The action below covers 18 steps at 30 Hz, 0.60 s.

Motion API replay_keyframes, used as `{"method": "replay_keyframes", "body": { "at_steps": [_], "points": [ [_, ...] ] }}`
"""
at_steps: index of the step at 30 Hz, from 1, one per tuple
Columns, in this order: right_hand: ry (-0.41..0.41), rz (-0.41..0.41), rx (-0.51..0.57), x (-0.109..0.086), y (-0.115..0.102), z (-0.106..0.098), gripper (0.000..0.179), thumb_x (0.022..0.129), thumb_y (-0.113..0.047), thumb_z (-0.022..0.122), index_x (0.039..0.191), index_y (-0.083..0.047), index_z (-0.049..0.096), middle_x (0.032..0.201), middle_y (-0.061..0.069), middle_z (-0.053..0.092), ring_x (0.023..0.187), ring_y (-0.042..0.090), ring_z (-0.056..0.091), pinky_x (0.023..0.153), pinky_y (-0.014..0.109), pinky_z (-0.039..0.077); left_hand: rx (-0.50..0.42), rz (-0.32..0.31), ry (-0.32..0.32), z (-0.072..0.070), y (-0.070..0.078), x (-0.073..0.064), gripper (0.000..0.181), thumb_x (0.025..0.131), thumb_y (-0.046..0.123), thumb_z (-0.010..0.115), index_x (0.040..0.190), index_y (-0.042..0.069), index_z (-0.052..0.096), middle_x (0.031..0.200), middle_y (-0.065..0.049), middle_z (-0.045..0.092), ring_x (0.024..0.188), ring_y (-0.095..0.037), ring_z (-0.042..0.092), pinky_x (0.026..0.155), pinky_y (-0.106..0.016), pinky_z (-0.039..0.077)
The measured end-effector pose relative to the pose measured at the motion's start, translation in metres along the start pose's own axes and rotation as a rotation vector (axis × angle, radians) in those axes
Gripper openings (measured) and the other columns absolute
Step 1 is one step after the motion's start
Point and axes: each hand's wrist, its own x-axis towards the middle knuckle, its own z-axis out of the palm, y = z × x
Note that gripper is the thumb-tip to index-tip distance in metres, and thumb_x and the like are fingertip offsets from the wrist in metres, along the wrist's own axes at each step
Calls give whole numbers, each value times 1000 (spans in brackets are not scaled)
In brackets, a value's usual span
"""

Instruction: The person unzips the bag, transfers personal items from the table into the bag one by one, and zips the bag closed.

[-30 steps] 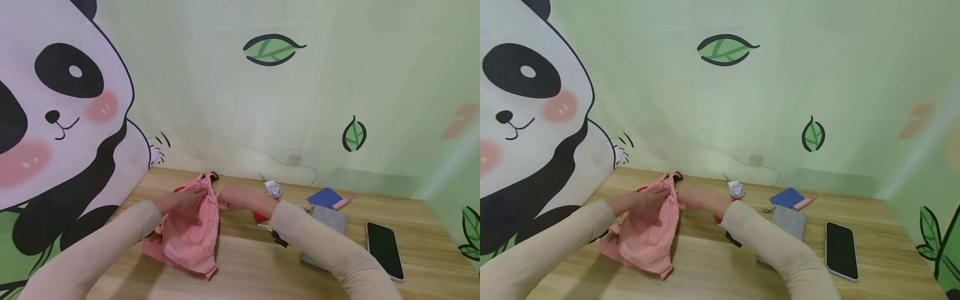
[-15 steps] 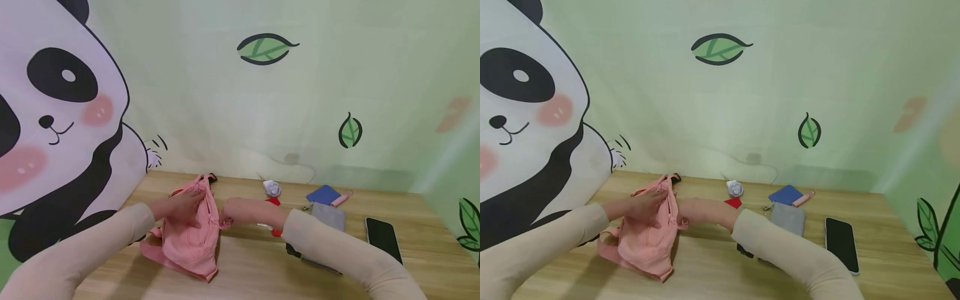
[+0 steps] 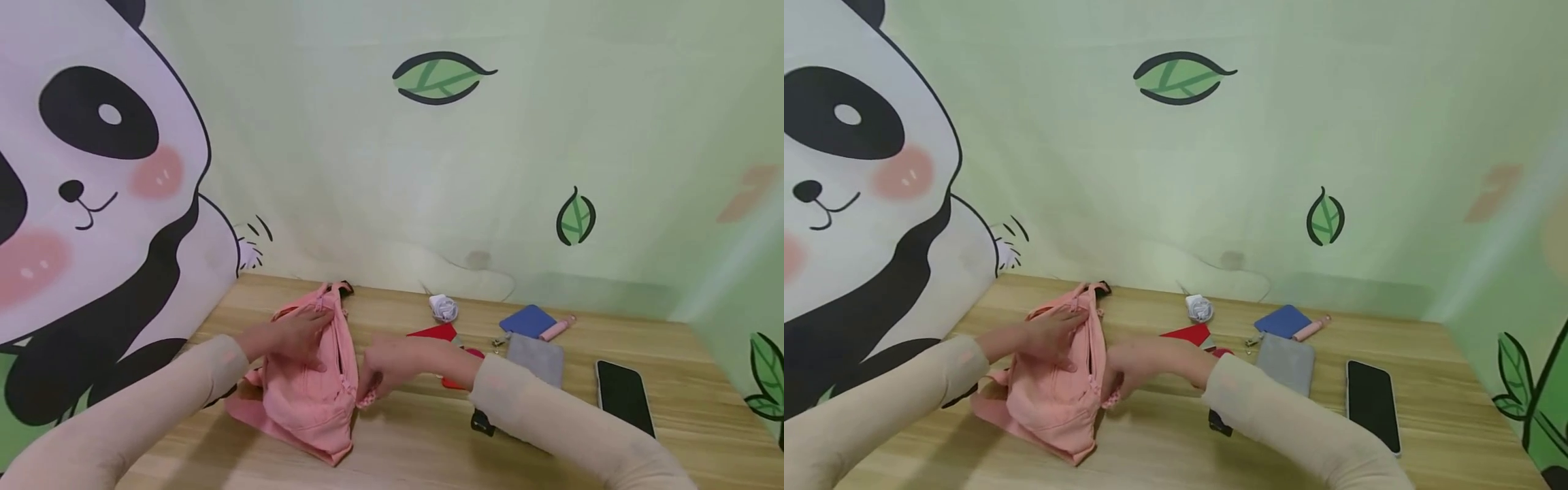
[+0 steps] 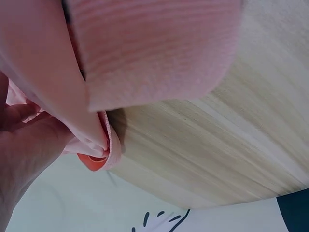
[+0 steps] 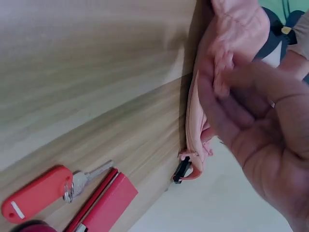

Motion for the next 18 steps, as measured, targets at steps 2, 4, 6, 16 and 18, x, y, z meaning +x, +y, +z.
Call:
{"method": "replay_keyframes", "body": {
  "at_steps": [2, 4, 6, 16, 18],
  "points": [
    [-22, -4, 58, -3, -5, 3, 16, 95, -10, 72, 109, -12, 81, 90, -11, 73, 71, -5, 48, 69, 9, 45, 10, 9, 6, 2, 0, -1, 112, 82, 50, 81, 161, 1, 18, 166, -19, 21, 154, -40, 16, 121, -55, 21],
    [-9, 17, 65, -6, -9, 4, 17, 95, -10, 72, 111, -11, 79, 91, -10, 72, 74, -2, 50, 70, 10, 46, 21, 14, 9, 1, 1, 0, 112, 83, 49, 81, 161, 0, 18, 166, -20, 21, 154, -40, 15, 121, -54, 21],
    [39, 61, 30, -10, -13, 5, 16, 96, -10, 71, 111, -11, 77, 90, -9, 69, 76, 1, 52, 70, 11, 46, 42, 21, 1, -1, 3, 1, 112, 84, 50, 80, 160, -2, 17, 166, -22, 19, 154, -40, 14, 122, -54, 20],
    [220, 272, -64, -16, -22, 3, 26, 106, -15, 51, 129, -10, 63, 109, 5, 61, 97, 14, 57, 86, 25, 49, 126, 93, -28, -4, 34, -16, 48, 94, 16, 72, 130, -6, 50, 120, -18, 58, 110, -28, 58, 99, -41, 49],
    [221, 262, -67, -15, -22, 2, 26, 106, -17, 51, 128, -9, 62, 107, 6, 58, 96, 15, 54, 85, 26, 48, 175, 92, -91, -4, 42, -21, 53, 94, 23, 72, 131, -5, 49, 125, -18, 57, 115, -28, 56, 101, -41, 49]
  ]
}}
